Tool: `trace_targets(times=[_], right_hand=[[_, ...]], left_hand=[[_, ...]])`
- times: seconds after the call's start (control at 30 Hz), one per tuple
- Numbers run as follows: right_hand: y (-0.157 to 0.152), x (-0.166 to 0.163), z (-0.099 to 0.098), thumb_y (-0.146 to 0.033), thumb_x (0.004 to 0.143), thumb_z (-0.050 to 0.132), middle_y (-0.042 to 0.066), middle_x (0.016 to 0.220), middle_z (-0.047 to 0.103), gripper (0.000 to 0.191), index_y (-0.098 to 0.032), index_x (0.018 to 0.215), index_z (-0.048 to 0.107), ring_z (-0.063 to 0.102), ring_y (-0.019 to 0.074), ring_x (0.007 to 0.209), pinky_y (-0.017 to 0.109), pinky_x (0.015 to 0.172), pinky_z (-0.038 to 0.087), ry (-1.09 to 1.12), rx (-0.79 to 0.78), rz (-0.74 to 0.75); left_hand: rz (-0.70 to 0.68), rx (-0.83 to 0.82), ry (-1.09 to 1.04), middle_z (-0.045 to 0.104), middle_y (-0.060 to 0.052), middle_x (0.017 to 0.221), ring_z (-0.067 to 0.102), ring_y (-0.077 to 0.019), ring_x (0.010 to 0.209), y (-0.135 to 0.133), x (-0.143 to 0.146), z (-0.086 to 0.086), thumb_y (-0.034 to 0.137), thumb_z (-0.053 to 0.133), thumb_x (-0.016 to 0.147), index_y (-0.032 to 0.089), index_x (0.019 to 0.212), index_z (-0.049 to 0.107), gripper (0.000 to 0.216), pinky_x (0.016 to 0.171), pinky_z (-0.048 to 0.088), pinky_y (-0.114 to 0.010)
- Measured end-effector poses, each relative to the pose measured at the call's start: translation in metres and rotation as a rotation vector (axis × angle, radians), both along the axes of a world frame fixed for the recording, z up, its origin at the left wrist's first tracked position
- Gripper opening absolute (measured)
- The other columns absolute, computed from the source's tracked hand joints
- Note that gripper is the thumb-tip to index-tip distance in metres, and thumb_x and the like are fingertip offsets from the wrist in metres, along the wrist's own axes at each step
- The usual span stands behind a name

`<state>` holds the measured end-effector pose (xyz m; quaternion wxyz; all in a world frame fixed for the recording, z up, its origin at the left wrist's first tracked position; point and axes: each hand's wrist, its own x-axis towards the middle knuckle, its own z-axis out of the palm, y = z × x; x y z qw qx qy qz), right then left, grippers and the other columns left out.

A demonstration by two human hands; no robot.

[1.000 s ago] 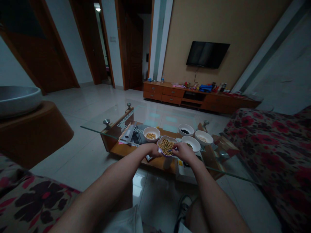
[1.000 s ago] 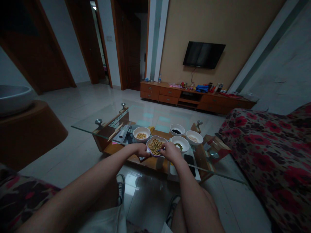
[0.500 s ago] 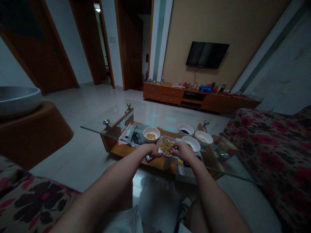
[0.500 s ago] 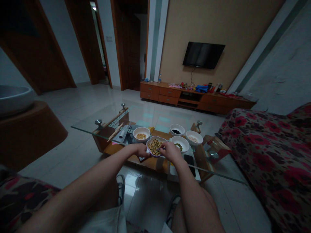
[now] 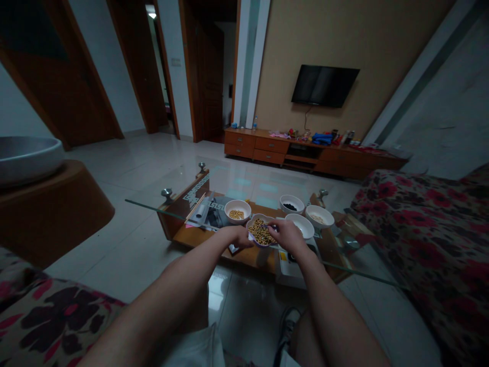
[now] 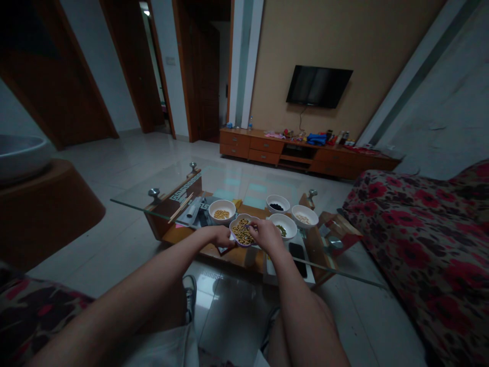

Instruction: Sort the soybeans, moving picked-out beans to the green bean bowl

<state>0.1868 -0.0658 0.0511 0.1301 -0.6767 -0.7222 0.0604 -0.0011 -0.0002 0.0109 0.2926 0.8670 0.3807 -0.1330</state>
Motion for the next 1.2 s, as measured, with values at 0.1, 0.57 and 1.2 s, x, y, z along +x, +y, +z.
trace_targets(times=[0.1, 0.57, 1.2], right_hand=[[0.003, -0.007, -0.001, -0.04, 0.085, 0.047, 0.003, 0.097, 0.071, 0.029, -0.03, 0.103, 0.069, 0.063, 0.0192, 0.088, 0.025, 0.067, 0.039, -0.006, 0.054, 0.003], [0.023, -0.06, -0.006, -0.045, 0.09, 0.041, 0.005, 0.1, 0.07, 0.034, -0.03, 0.108, 0.065, 0.062, 0.0195, 0.094, 0.025, 0.072, 0.041, 0.029, 0.115, -0.049], [0.002, 0.002, -0.008, -0.038, 0.084, 0.048, 0.005, 0.094, 0.07, 0.029, -0.024, 0.099, 0.069, 0.061, 0.0168, 0.084, 0.023, 0.064, 0.037, -0.059, -0.07, 0.052]], left_hand=[[-0.007, 0.011, -0.002, 0.069, -0.005, 0.098, 0.063, -0.0187, 0.078, -0.002, 0.001, 0.001, 0.039, 0.052, 0.078, 0.021, 0.109, 0.063, 0.038, 0.074, 0.049, -0.029], [-0.019, 0.019, 0.031, 0.069, -0.005, 0.086, 0.061, -0.0166, 0.065, 0.004, 0.002, -0.01, 0.037, 0.05, 0.077, 0.018, 0.098, 0.067, 0.034, 0.067, 0.049, -0.027], [-0.01, 0.026, 0.007, 0.068, -0.005, 0.102, 0.063, -0.0197, 0.083, 0.001, -0.001, -0.002, 0.04, 0.052, 0.078, 0.021, 0.112, 0.063, 0.04, 0.077, 0.048, -0.029]])
